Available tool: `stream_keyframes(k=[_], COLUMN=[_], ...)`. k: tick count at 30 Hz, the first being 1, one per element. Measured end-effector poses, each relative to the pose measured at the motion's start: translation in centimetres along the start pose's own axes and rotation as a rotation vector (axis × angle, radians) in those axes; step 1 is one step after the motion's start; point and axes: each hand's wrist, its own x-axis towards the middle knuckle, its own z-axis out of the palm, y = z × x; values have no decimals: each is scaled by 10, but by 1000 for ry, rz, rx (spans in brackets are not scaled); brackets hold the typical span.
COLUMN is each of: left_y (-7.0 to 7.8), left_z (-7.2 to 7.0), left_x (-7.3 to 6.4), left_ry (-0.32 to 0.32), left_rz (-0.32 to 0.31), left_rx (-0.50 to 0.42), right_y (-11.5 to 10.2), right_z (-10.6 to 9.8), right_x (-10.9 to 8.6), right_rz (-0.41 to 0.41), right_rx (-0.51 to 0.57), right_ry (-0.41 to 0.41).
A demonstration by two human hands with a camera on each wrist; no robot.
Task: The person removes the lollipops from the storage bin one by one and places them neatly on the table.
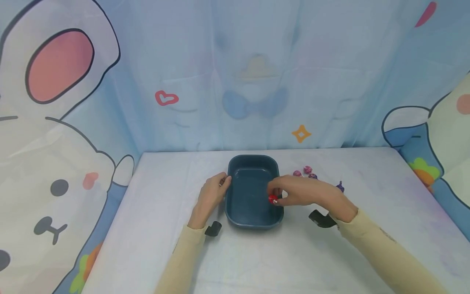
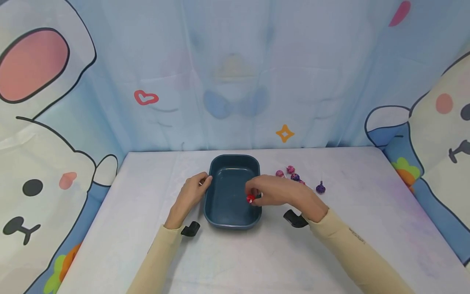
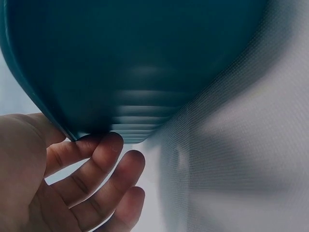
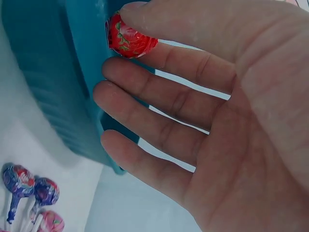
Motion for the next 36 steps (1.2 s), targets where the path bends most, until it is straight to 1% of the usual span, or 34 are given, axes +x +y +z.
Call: stream_keyframes(k=[8,12,22,27,31,36], left_y=[1,0,0,-1,-1,-1], left_z=[0,1,1,1,1,1], left_x=[0,0,0,1,1,1], left_ry=[2,0,-1,-5,-6,-5], left_rz=[-6,-13,-15,-21,-19,-11], left_rx=[-3,3,5,12,12,6], right_y=[12,19,41,52,62,74], right_z=[-1,0,9,15,20,26], right_x=[-14,-21,-41,-53,-62,-72], right_rz=[61,81,181,249,294,319], right_rx=[65,70,103,122,115,106], right_ry=[48,67,94,95,85,85])
